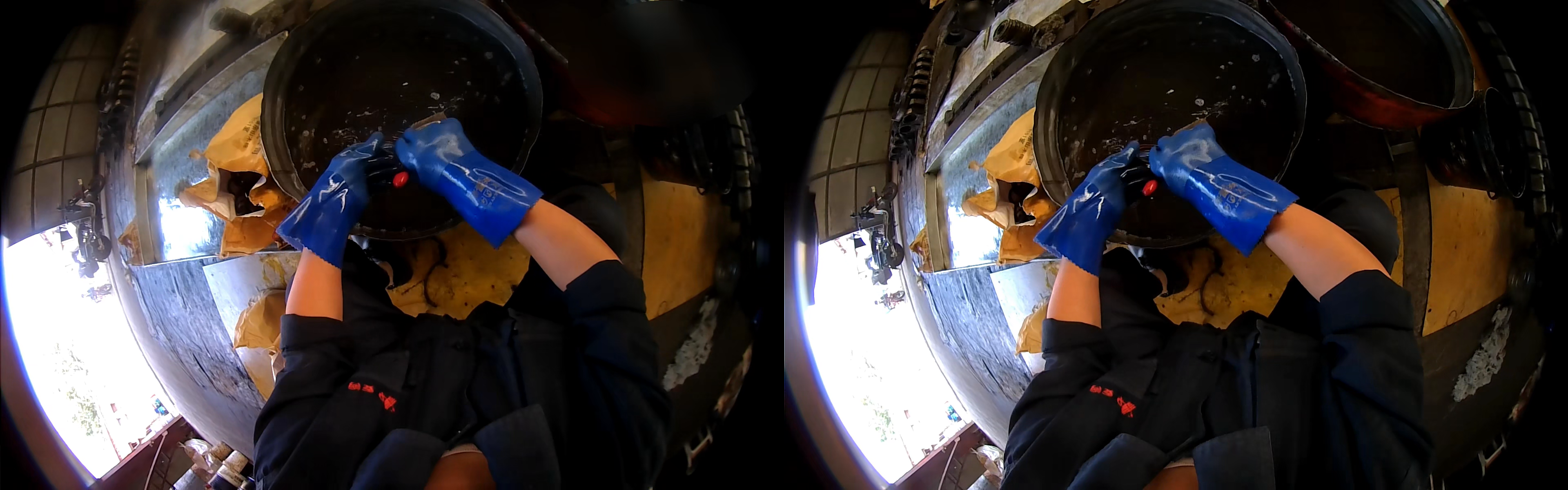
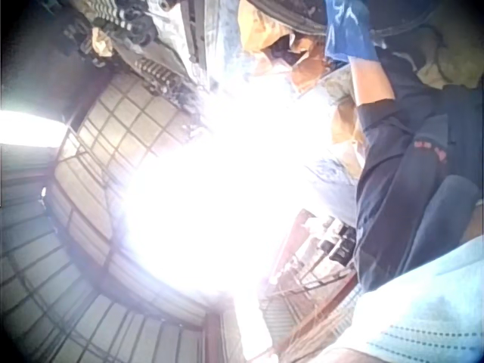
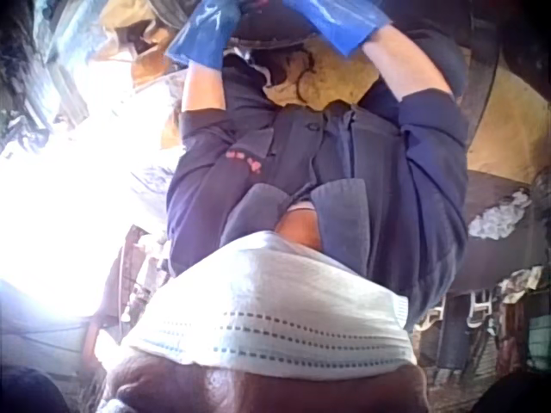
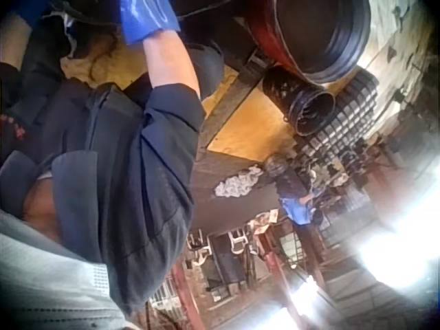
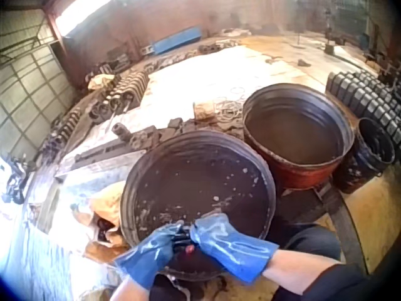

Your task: The person scrubs a metal ring in a bucket of liquid with a red-handled brush.

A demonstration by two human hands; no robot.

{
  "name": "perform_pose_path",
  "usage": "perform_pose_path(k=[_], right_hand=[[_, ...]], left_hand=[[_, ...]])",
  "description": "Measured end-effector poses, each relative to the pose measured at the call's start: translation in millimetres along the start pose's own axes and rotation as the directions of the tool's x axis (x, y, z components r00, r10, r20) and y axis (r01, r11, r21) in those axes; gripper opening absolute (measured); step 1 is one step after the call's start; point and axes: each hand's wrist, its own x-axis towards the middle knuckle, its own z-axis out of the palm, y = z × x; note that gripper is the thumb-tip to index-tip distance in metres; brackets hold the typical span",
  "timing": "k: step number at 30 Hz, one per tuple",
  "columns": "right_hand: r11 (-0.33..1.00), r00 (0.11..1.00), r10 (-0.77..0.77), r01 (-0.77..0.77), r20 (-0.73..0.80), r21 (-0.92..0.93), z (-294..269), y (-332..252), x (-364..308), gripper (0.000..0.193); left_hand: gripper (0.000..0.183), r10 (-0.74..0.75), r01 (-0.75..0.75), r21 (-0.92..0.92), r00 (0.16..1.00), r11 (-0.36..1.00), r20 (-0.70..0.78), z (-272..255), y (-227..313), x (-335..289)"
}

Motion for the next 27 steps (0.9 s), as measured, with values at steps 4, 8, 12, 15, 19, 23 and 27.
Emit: perform_pose_path(k=[4,8,12,15,19,23,27], right_hand=[[0.973,0.999,0.036,-0.04,0.025,0.229,-21,-10,-5,0.02],[0.802,0.907,0.421,-0.371,0.0,0.468,-6,25,-9,0.02],[0.509,0.792,0.555,-0.566,0.255,0.649,-20,46,-4,0.027],[0.586,0.935,0.348,-0.159,-0.069,0.795,-16,46,-4,0.023],[0.652,0.935,-0.029,0.285,-0.353,0.702,-29,20,4,0.019],[0.811,0.889,0.113,0.175,-0.443,0.558,-16,23,2,0.022],[0.501,0.907,0.418,-0.274,0.047,0.821,-37,24,-4,0.023]], left_hand=[[0.027,0.224,-0.228,0.182,0.974,0.956,0.042,-33,-11,7],[0.026,0.314,-0.313,0.182,0.949,0.932,0.023,-37,-10,16],[0.028,0.283,-0.279,0.119,0.959,0.953,-0.023,-31,-6,13],[0.026,0.255,-0.249,0.13,0.966,0.96,-0.034,-25,-7,15],[0.024,0.244,-0.244,-0.022,0.969,0.97,0.041,-42,-19,35],[0.025,0.34,-0.351,0.223,0.937,0.91,0.084,-30,-19,31],[0.027,0.4,-0.4,0.043,0.917,0.916,0.015,-26,-16,21]])
